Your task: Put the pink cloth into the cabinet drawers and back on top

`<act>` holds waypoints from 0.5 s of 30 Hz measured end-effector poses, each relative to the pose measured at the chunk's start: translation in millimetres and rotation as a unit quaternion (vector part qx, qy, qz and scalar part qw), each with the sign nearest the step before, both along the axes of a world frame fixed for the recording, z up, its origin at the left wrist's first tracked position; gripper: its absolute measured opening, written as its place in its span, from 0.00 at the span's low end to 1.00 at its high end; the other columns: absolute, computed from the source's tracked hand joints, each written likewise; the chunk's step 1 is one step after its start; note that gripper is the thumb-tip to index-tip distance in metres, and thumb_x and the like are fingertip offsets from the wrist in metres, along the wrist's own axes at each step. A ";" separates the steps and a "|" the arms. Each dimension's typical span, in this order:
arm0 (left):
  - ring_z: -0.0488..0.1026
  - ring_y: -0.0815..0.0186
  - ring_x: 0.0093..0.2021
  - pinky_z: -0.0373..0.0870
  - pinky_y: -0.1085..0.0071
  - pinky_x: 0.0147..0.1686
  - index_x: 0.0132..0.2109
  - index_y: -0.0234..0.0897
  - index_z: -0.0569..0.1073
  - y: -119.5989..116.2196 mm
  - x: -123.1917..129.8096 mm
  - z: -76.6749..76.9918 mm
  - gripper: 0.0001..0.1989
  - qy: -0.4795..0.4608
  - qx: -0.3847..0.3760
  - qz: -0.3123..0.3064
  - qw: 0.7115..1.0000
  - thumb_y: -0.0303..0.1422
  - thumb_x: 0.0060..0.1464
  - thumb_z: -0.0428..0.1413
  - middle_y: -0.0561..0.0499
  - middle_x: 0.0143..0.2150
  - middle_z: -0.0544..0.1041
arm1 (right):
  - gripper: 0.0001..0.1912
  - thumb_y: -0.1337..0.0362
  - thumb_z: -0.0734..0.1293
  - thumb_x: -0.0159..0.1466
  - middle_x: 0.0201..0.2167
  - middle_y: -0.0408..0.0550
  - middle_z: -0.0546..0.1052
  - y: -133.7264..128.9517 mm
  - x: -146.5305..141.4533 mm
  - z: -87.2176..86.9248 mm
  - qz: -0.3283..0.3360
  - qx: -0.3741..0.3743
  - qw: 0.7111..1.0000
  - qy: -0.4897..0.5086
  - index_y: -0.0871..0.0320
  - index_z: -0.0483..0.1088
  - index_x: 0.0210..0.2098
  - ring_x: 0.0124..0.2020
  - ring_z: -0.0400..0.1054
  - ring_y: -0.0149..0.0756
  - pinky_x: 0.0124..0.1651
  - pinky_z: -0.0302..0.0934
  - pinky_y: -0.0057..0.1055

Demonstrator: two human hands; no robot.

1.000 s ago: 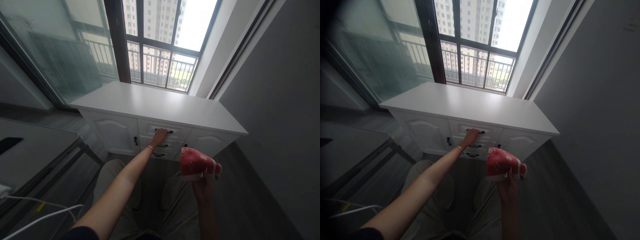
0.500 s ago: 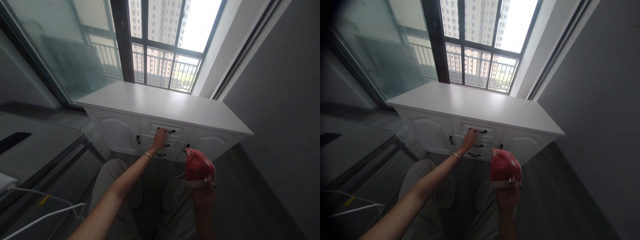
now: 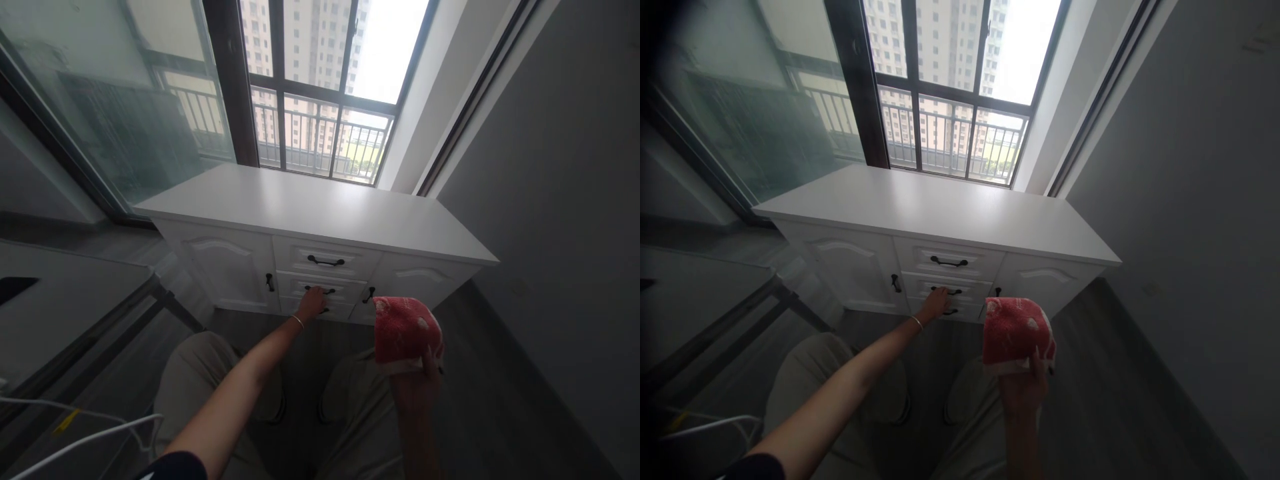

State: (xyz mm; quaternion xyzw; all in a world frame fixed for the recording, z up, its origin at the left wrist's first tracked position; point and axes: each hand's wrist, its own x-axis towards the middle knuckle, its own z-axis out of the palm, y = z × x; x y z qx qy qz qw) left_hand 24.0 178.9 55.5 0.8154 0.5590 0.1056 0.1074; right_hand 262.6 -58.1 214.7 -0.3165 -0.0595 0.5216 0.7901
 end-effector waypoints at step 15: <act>0.70 0.48 0.58 0.62 0.51 0.61 0.58 0.35 0.73 -6.3 19.1 -34.7 0.20 0.059 0.030 0.030 0.997 0.36 0.60 0.58 0.36 0.54 0.75 | 0.16 0.59 0.75 0.63 0.49 0.46 0.84 -8.5 21.3 -39.5 -0.007 -0.012 1.000 -0.006 0.47 0.81 0.51 0.52 0.80 0.44 0.57 0.75 0.52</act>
